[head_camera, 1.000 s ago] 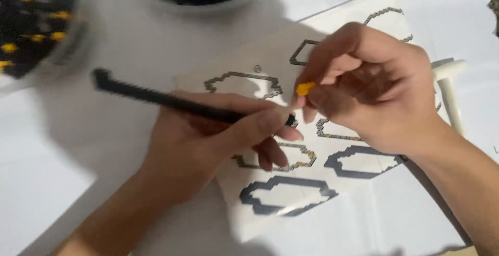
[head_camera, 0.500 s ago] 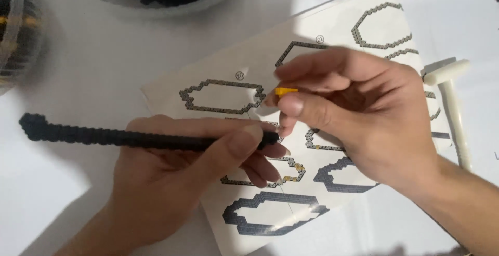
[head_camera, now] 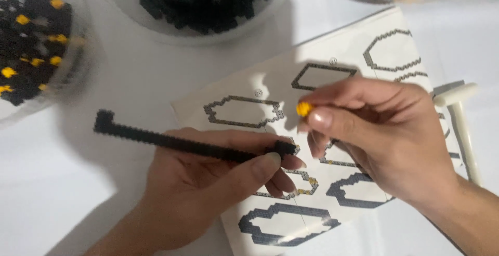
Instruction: Assembling a decorative strip by attaching small plastic blocks following a printed pattern and tapping them with a mallet.
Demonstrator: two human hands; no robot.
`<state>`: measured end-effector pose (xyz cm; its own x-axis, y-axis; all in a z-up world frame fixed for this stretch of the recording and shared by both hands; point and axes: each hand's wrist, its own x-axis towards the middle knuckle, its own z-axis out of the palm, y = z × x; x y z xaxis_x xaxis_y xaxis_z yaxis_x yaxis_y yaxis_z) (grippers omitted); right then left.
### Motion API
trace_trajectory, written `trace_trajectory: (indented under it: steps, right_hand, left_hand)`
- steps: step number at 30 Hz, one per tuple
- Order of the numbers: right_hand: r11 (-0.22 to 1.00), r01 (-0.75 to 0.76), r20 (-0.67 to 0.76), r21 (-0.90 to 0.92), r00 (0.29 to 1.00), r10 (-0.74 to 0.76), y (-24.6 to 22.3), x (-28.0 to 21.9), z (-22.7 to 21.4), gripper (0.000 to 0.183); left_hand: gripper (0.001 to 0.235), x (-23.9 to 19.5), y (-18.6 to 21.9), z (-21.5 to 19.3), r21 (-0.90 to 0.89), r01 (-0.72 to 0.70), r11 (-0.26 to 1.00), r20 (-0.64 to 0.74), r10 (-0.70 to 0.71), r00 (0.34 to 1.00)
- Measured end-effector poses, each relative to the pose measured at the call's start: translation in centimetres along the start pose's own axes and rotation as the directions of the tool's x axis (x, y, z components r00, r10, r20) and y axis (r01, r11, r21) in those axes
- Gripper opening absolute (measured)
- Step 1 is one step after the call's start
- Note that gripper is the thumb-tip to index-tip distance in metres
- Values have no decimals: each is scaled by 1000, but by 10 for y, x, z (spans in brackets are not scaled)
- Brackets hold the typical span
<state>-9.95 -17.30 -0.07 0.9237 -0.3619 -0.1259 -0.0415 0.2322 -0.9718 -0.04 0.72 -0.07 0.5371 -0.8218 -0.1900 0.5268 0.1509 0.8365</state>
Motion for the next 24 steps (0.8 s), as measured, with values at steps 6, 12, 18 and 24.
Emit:
trace_trajectory:
  steps: [6,12,18,24]
  right_hand:
    - [994,-55,90,97,995,47,1,-6,-1,17]
    - [989,-110,63,94,993,105,1,-9,5,14]
    - [982,-171,85,76,983,164,-1,-7,4,15]
    - [979,-181,69,92,982,175,-1,-9,5,15]
  left_hand:
    - [21,1,-7,-6,-58,-54,997,60,57,997]
    - [21,1,-6,-6,-62,-30,998,54,33,998]
    - [19,2,-1,-5,-45,-15,999,85,19,996]
    - [19,3,-1,-4,-30,-19,999,66,20,998]
